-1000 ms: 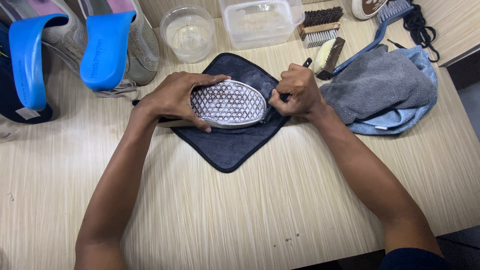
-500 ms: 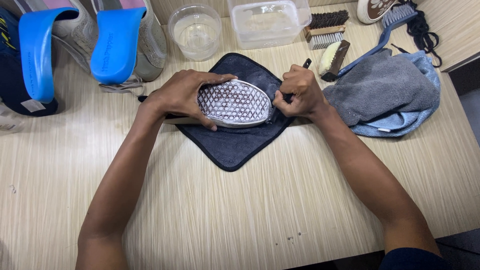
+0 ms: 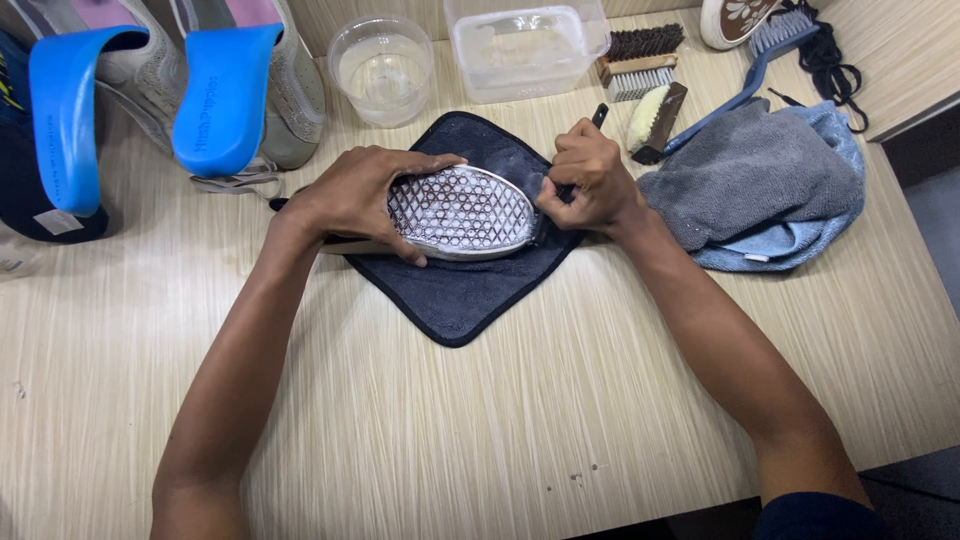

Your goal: Cleaning the sole of a shoe using a brush, cleaning solution, and a cloth.

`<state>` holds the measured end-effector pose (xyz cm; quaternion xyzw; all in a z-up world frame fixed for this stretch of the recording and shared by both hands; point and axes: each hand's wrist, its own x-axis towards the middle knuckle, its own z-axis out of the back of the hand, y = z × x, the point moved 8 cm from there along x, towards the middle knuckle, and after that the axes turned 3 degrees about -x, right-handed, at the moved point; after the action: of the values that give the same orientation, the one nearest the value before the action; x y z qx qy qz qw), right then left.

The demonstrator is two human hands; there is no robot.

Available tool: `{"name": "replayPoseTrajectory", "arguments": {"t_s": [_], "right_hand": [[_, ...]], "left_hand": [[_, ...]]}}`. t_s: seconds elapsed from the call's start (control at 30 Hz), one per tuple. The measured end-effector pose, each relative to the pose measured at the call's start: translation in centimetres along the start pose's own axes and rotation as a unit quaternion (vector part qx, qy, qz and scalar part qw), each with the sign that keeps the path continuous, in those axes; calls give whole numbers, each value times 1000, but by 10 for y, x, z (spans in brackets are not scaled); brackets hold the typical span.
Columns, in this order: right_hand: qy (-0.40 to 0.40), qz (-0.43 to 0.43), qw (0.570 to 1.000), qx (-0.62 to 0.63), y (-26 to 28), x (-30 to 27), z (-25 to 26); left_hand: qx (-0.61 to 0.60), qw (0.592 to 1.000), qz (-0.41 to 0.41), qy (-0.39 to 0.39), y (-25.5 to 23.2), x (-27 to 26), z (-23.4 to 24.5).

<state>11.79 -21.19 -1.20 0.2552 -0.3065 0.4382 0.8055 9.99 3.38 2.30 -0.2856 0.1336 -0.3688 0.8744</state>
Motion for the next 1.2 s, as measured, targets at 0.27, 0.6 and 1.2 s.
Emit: {"name": "replayPoseTrajectory", "arguments": {"t_s": [0.27, 0.6, 1.2], "right_hand": [[-33, 37, 997, 52, 18, 11, 12], [-17, -49, 998, 30, -4, 7, 12], [45, -46, 992, 104, -2, 5, 0]], "left_hand": [[16, 998, -56, -2, -16, 2, 3], [34, 999, -21, 4, -28, 8, -13], [-8, 997, -64, 44, -45, 17, -30]]}}
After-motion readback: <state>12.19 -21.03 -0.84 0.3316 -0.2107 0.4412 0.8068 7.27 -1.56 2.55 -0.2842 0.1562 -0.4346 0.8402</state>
